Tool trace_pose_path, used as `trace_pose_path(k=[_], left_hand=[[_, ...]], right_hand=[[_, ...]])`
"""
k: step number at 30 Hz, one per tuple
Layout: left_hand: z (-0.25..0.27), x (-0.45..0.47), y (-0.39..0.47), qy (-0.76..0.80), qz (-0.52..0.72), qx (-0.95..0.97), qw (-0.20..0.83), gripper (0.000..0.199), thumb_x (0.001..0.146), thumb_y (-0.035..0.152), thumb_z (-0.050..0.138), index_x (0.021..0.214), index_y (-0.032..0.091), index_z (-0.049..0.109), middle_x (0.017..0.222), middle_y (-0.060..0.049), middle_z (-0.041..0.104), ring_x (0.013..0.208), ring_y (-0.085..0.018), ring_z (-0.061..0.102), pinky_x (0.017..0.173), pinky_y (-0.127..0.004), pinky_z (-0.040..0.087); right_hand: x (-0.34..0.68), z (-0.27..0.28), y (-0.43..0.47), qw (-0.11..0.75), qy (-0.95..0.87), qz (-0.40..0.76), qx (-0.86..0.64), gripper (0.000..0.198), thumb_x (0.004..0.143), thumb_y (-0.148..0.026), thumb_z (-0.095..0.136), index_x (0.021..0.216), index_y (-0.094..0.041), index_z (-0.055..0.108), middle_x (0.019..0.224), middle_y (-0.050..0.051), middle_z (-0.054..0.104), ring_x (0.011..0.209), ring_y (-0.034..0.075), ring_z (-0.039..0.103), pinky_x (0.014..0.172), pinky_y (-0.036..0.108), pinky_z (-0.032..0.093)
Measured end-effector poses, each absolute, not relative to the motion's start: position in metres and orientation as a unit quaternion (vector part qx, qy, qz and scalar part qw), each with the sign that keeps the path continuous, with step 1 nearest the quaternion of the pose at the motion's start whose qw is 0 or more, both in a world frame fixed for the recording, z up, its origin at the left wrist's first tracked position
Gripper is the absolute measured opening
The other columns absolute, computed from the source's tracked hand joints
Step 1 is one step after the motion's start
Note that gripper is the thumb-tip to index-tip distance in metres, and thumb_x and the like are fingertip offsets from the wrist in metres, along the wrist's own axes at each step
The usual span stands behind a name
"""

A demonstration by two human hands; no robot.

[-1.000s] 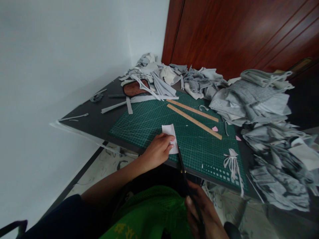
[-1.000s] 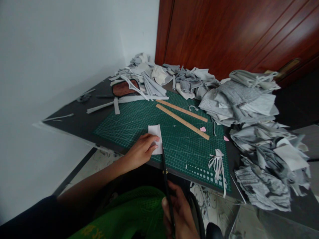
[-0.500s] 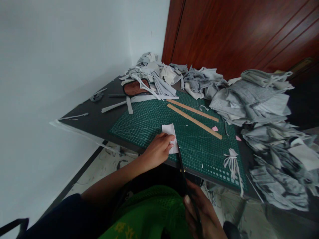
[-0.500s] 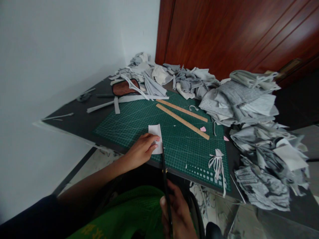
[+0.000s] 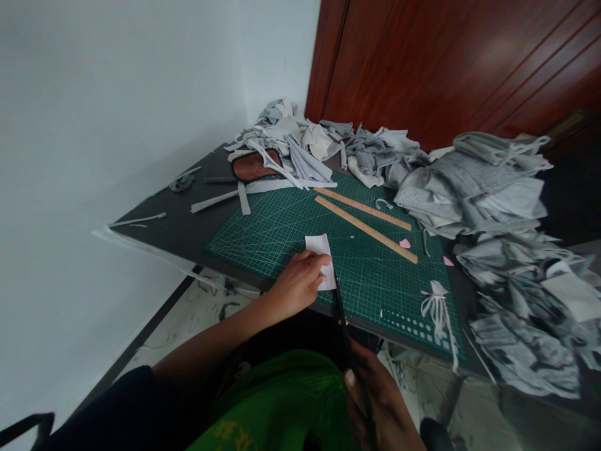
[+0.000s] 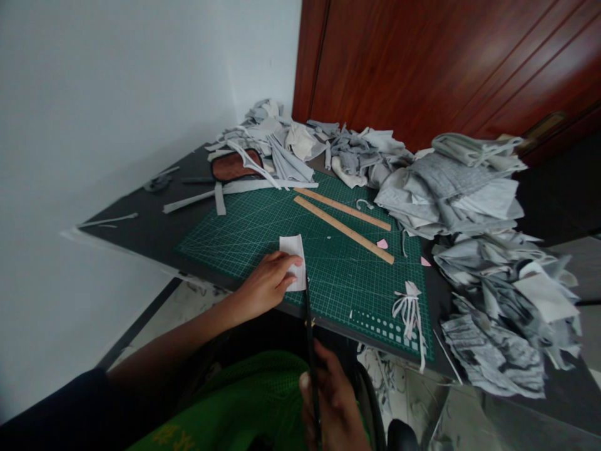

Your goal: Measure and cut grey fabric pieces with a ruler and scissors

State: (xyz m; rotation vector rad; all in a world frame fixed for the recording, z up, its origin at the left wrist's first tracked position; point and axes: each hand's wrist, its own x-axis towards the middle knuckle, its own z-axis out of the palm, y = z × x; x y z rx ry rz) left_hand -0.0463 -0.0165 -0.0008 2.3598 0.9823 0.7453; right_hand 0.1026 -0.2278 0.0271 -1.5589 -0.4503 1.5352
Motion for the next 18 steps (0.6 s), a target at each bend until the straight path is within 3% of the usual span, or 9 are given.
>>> trace_pose_path(k=[7, 10, 18], left_hand=[[0.01, -0.045, -0.019, 0.384, 0.215, 0.87, 0.221, 0.042, 0.097, 0.012, 0.056, 0.138, 0.018, 0.052, 0.124, -0.012, 0.066, 0.124, -0.029, 0.057, 0.106, -0.049, 0.044], [0.012, -0.045, -0.018, 0.379, 0.209, 0.873, 0.226, 0.042, 0.097, 0.012, 0.055, 0.139, 0.017, 0.051, 0.125, -0.013, 0.066, 0.124, -0.029, 0.056, 0.106, -0.048, 0.044], [0.007, -0.046, -0.019, 0.382, 0.223, 0.869, 0.223, 0.046, 0.097, 0.012, 0.054, 0.142, 0.02, 0.048, 0.126, -0.011, 0.065, 0.126, -0.028, 0.055, 0.108, -0.048, 0.042]], right_hand=[[0.109, 0.033, -0.226, 0.449, -0.158, 0.624, -0.62, 0.076, 0.076, -0.065, 0.084, 0.136, -0.027, 0.055, 0.061, -0.012, 0.048, 0.041, 0.004, 0.038, 0.039, 0.014, 0.026], [0.111, 0.036, -0.225, 0.453, -0.161, 0.623, -0.618, 0.079, 0.075, -0.066, 0.085, 0.136, -0.027, 0.053, 0.064, -0.012, 0.048, 0.041, 0.003, 0.036, 0.039, 0.014, 0.024], [0.112, 0.03, -0.222, 0.403, -0.232, 0.623, -0.629, 0.071, 0.086, -0.068, 0.073, 0.143, -0.03, 0.05, 0.065, -0.009, 0.057, 0.04, 0.004, 0.036, 0.036, 0.014, 0.025]])
